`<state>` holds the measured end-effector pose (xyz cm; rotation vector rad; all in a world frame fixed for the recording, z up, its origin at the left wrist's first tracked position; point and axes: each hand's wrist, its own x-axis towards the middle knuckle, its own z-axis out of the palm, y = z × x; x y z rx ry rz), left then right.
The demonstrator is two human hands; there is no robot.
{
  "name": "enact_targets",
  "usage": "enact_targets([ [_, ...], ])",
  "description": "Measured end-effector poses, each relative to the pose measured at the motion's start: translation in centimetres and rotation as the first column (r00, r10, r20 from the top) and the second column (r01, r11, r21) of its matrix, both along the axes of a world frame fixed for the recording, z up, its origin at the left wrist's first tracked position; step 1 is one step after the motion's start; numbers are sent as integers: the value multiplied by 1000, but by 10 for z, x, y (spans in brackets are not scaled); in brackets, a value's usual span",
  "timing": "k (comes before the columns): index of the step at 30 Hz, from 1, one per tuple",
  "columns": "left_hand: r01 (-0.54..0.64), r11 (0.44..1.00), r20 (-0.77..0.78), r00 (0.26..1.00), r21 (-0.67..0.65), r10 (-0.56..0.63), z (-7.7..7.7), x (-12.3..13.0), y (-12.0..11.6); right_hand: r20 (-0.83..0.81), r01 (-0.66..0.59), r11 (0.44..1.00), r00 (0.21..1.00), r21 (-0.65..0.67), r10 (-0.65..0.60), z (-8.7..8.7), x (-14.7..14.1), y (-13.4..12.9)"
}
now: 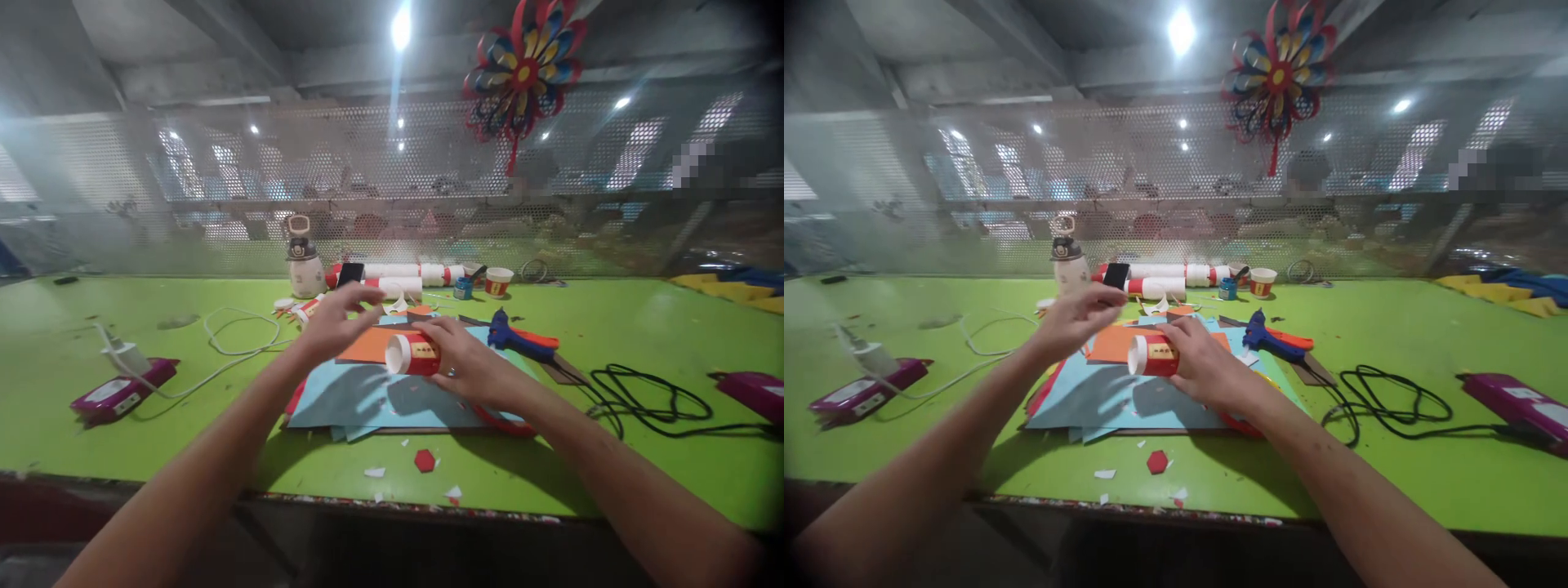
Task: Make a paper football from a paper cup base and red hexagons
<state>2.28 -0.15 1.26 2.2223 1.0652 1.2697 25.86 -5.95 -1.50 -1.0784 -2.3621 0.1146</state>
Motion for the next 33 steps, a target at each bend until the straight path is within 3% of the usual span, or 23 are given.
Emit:
enact_targets([
  [2,188,979,-57,980,-83,-193,-11,15,-12,20,-13,1000,1000,3,13,1,-5,3],
  [3,302,934,-37,949,-189,-314,-18,18,-15,28,-16,1000,999,3,16,2,-8,6],
  [5,404,854,132,915,-327,-382,-32,21,-15,40,-14,1000,999,6,14,4,-13,14],
  [7,374,844,322,911,-384,-257,-43,20,-11,48,-5,1000,999,9,5,7,-19,22],
  [10,337,852,426,892,-401,-152,-50,18,-5,53,22,1000,998,20,-23,12,-27,31],
  [13,353,839,517,850,-413,-104,-45,15,-4,44,115,992,992,49,-117,18,-21,31],
  [17,430,804,650,756,-410,-73,-32,5,-2,155,269,963,951,8,-267,23,17,19],
  [21,497,773,724,686,-395,-72,-25,-4,1,388,339,930,884,-145,-262,12,53,1],
  [24,513,760,753,657,-399,-48,-27,-4,3,469,392,896,844,-210,-260,-3,58,-8],
  [33,543,740,802,598,-397,-8,-40,3,7,460,509,812,816,-286,-350,-20,58,1],
])
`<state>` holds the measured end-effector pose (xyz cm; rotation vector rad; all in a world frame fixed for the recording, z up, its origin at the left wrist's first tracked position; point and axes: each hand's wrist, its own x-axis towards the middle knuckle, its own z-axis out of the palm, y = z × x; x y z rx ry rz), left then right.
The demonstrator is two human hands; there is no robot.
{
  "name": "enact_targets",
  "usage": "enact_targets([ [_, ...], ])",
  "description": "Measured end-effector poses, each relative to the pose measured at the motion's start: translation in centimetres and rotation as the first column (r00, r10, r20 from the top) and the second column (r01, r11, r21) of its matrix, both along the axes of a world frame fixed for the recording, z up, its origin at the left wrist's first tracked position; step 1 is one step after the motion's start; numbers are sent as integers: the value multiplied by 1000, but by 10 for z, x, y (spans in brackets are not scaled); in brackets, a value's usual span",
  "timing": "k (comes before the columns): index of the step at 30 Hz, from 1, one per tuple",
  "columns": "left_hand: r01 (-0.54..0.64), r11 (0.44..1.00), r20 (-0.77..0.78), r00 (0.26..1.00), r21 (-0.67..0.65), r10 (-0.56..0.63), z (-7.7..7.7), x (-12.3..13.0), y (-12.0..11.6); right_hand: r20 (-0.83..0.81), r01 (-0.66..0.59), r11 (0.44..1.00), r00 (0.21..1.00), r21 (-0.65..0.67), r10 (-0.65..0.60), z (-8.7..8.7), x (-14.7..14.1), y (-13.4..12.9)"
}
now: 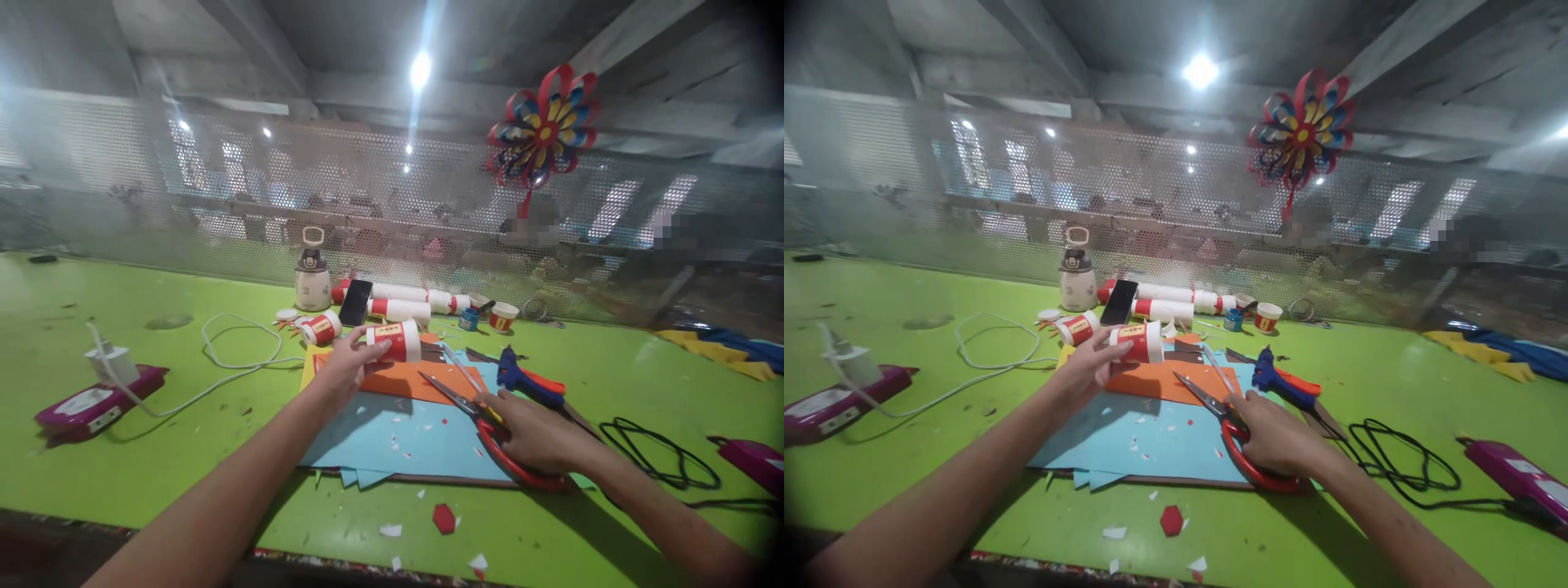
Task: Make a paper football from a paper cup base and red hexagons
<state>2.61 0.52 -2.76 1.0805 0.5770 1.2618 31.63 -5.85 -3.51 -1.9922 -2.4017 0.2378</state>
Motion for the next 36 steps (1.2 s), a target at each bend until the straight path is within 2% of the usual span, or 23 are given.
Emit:
enact_targets([
  [4,42,999,28,999,-27,-41,-1,0,1,-107,16,999,994,38,-12,1,8,6],
  [8,68,998,43,997,-16,-68,2,-4,2,-276,-19,996,960,91,43,18,12,-1],
  [12,79,997,53,995,25,-80,7,-9,0,-460,-115,981,870,155,174,44,7,-10],
  [15,85,996,66,994,37,-87,7,-10,1,-539,-173,961,799,215,265,52,1,-8],
  [19,103,990,66,993,-100,-97,1,-8,5,-546,-131,941,786,313,291,38,-6,-2],
  [22,49,978,58,998,-202,-38,-3,-5,7,-522,-102,934,806,343,280,20,-8,-1],
  [25,-4,973,32,999,-229,11,-7,-4,7,-460,-134,928,838,349,294,9,-10,-3],
  [31,-178,981,-57,983,-80,173,-9,-2,10,-346,-188,894,874,406,341,3,-11,-5],
  [36,-329,933,-97,934,146,344,-5,1,9,-377,-130,884,870,450,319,2,-8,-5],
])
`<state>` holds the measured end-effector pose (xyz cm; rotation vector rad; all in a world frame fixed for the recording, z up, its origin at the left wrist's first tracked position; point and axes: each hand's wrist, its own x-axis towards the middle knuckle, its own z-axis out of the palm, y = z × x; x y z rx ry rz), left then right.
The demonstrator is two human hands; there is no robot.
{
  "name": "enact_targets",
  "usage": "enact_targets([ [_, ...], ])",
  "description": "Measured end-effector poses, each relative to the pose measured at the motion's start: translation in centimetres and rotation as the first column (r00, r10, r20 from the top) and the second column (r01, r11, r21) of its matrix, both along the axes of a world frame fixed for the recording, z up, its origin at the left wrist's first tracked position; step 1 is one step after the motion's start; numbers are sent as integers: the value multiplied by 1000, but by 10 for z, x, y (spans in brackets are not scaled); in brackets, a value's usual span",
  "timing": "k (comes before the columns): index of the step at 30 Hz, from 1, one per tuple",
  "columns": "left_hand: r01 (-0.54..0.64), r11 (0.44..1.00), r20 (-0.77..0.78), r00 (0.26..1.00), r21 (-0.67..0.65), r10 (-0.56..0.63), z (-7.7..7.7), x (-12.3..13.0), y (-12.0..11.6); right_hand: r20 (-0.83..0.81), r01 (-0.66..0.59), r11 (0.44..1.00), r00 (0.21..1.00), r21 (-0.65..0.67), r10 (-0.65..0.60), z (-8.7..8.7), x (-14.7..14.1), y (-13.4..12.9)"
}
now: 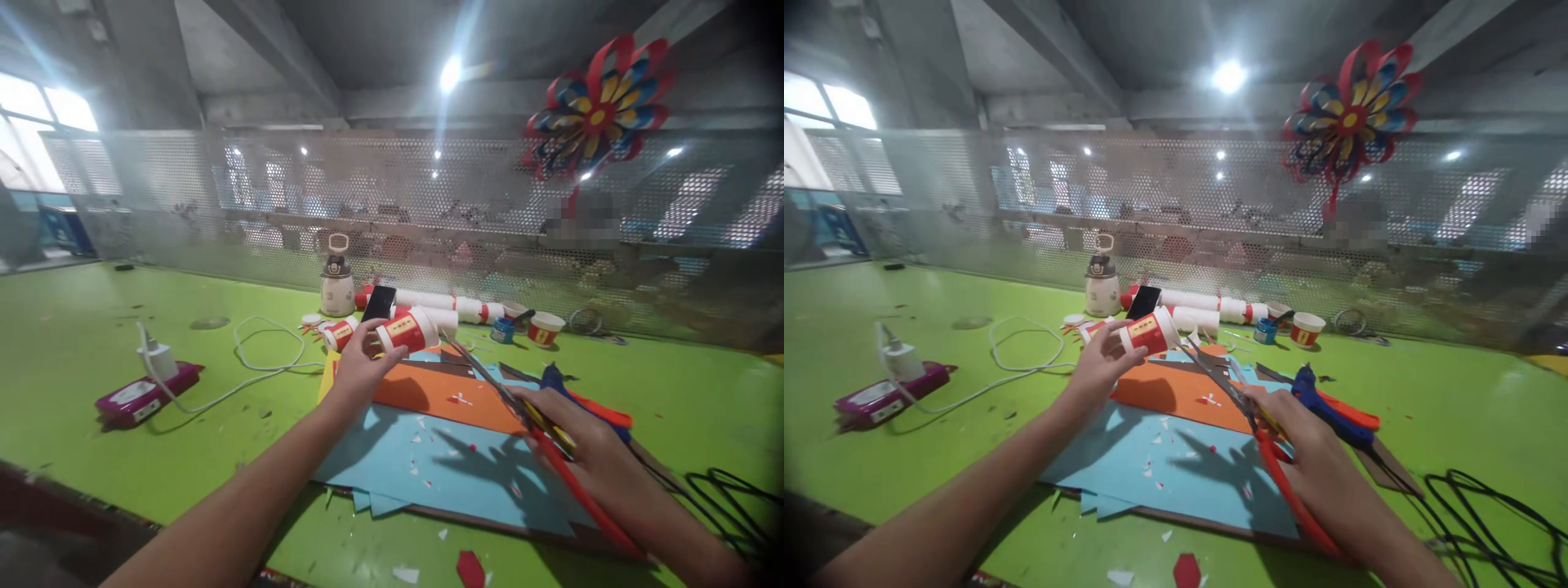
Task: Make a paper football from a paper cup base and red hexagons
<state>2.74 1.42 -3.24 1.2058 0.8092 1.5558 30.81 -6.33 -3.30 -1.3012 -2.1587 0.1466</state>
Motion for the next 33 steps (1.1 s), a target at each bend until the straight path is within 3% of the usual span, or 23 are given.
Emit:
enact_targets([
  [4,-4,998,-56,998,68,8,1,3,-3,-26,8,1000,1000,-13,-8,1,-1,-2],
  [14,68,998,-105,992,-2,-68,4,5,-11,34,86,996,996,0,-86,5,-3,-3],
  [18,83,995,-150,986,53,-74,5,6,-12,3,131,991,991,21,-131,5,0,1],
  [23,118,989,-173,980,87,-102,3,7,-13,-146,154,985,976,-80,-164,0,0,3],
  [28,217,972,-185,962,85,-199,2,12,-21,-280,219,969,928,-118,-244,11,-14,-5],
  [33,342,934,-301,906,103,-298,-2,24,-36,-483,40,981,866,-189,-129,17,-25,-10],
])
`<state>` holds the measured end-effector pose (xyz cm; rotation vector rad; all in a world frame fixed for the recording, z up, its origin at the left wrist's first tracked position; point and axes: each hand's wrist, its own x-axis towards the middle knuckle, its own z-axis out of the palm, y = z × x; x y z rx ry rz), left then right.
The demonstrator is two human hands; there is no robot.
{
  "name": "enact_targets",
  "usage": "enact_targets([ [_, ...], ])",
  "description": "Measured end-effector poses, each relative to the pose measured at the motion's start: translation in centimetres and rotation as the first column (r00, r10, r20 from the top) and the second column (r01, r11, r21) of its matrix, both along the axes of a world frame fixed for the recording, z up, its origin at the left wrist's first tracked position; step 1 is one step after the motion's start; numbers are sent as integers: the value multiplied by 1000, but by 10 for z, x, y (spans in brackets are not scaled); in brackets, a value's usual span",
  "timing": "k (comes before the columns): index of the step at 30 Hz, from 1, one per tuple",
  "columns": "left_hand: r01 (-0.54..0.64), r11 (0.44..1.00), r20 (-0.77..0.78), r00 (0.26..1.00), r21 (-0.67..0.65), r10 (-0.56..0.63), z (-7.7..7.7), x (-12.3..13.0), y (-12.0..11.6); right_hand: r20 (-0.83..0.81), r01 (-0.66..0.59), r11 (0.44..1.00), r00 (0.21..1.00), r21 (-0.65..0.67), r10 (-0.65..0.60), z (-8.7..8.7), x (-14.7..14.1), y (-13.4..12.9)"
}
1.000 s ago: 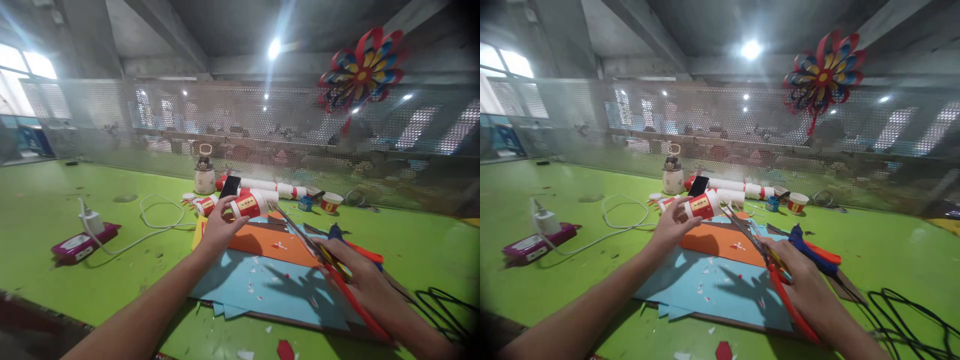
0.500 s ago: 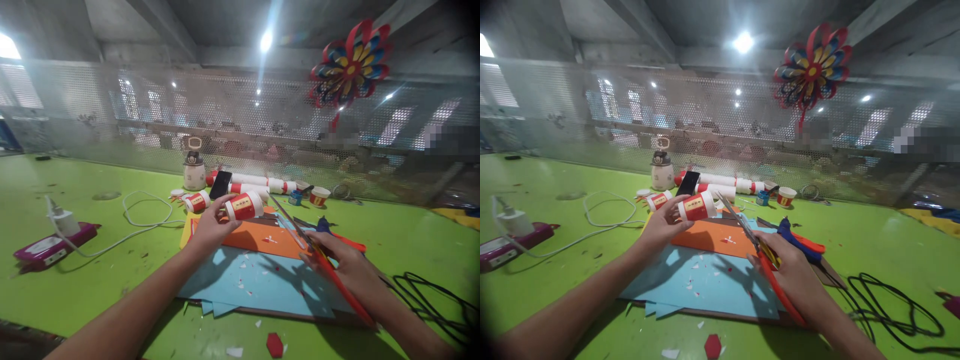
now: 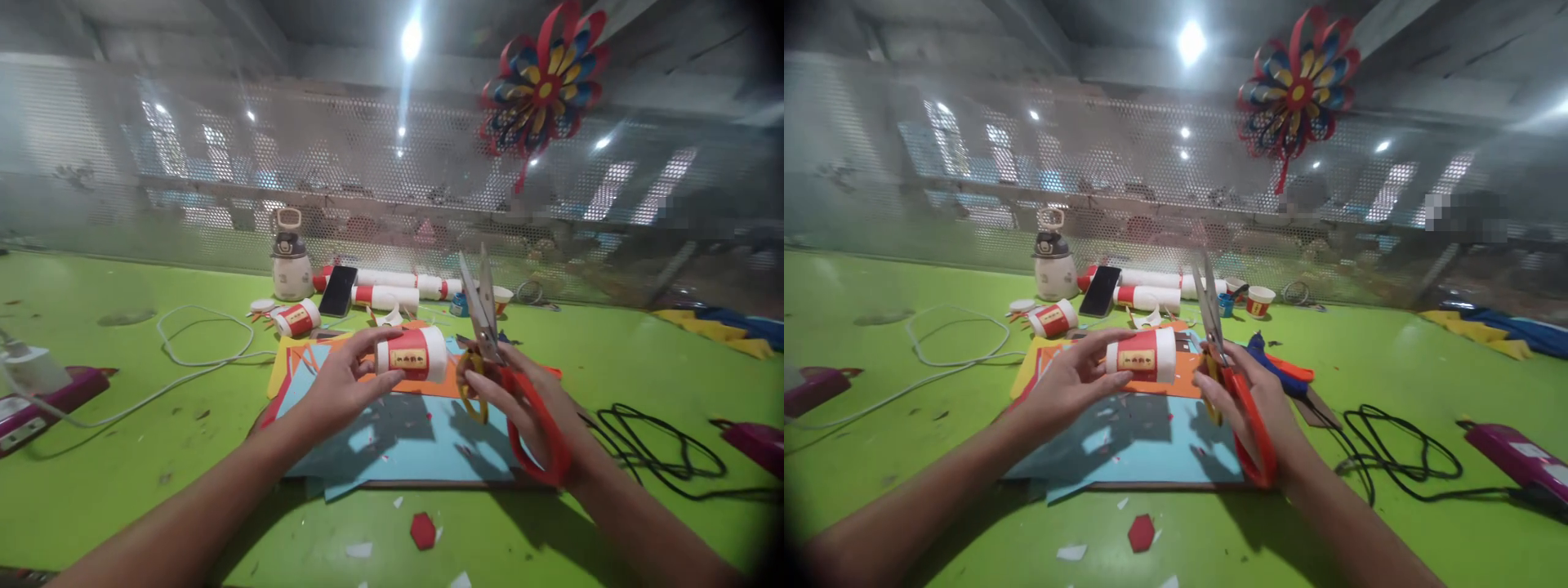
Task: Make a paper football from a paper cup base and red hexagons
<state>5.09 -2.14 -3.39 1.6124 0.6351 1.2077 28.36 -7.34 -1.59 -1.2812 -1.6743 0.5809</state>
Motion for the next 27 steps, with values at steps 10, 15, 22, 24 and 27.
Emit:
enact_targets([
  [10,25,950,-225,973,312,48,-9,7,-11,-341,-95,995,935,23,97,-6,-11,-9],
  [15,45,932,-238,970,359,45,-13,6,-9,-318,-112,992,940,60,126,-9,-9,-11],
  [22,38,961,-218,976,274,24,-11,8,-9,-284,-115,988,949,106,141,-8,-10,-13],
  [24,43,979,-200,980,201,-2,-9,9,-10,-269,-92,988,955,127,123,-7,-11,-13],
  [27,74,994,-156,986,85,-60,-7,11,-12,-275,-88,986,953,145,126,-7,-14,-13],
])
